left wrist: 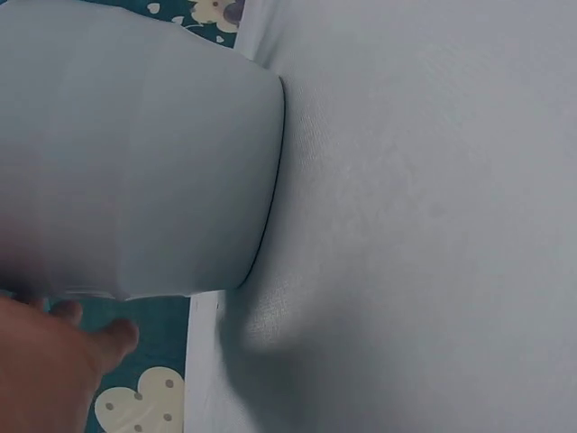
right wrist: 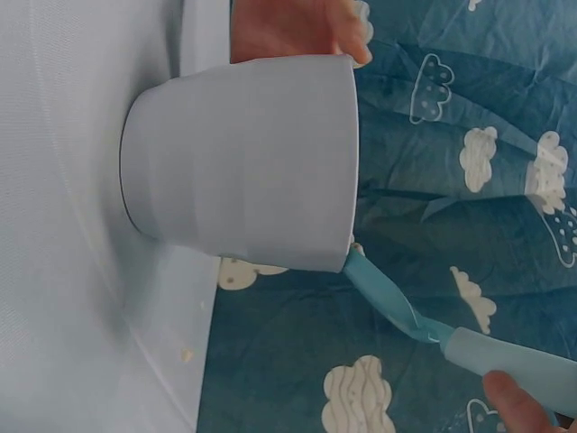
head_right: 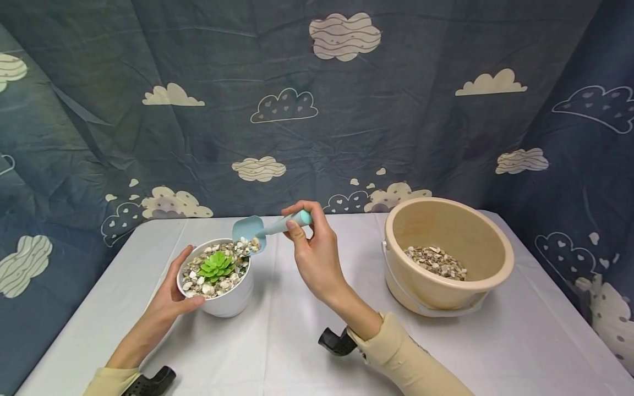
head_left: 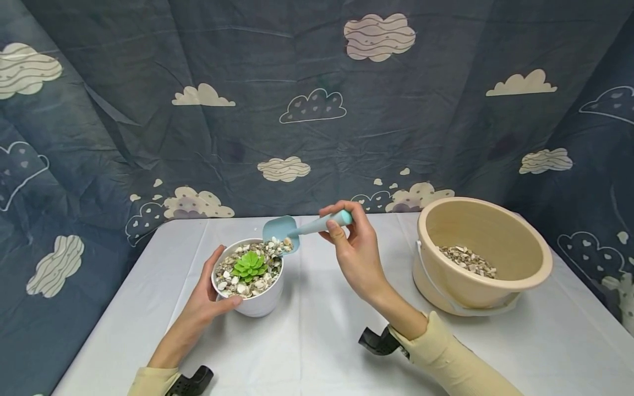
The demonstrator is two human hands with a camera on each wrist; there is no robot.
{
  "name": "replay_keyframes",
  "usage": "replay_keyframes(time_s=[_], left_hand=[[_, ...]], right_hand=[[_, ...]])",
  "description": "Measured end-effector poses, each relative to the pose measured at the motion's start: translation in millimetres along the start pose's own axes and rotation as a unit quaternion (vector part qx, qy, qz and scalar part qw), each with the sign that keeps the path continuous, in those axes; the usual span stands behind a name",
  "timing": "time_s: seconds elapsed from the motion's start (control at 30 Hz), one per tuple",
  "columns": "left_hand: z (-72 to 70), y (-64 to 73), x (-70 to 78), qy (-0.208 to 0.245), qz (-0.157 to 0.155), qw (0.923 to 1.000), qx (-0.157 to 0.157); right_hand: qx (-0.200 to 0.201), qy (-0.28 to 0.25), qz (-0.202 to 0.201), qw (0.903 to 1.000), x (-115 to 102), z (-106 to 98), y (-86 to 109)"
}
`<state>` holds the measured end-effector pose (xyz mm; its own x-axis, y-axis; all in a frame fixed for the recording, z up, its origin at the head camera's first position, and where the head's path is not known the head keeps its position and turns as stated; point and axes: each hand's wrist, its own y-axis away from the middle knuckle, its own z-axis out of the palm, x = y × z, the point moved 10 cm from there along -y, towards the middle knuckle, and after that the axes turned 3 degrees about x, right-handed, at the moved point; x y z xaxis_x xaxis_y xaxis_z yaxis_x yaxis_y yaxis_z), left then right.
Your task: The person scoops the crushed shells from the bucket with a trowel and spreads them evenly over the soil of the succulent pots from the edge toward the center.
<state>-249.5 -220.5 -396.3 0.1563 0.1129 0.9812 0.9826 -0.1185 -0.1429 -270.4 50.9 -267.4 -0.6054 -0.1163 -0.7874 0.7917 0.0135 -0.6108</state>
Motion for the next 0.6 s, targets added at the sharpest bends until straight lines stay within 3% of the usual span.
replay_keyframes(time_s=[0.13, 0.27, 0.6], left_hand=[[2.1, 0.3, 3.1, 0.041, 0.011, 0.9989, -0.021], [1.8, -0.3, 3.3, 0.053, 0.015, 0.9981, -0.027], [-3.2, -4.6, -1.8, -0.006, -0.017, 0.9997, -0.016]], right_hand=[[-0.002, -0.004, -0.003, 1.0, 1.0, 0.5, -0.5], [-0.004, -0.008, -0.006, 0.9999, 2.7, 1.7, -1.5], [-0.006, -0.001, -0.008, 0.9999, 3.9, 3.0, -2.8]])
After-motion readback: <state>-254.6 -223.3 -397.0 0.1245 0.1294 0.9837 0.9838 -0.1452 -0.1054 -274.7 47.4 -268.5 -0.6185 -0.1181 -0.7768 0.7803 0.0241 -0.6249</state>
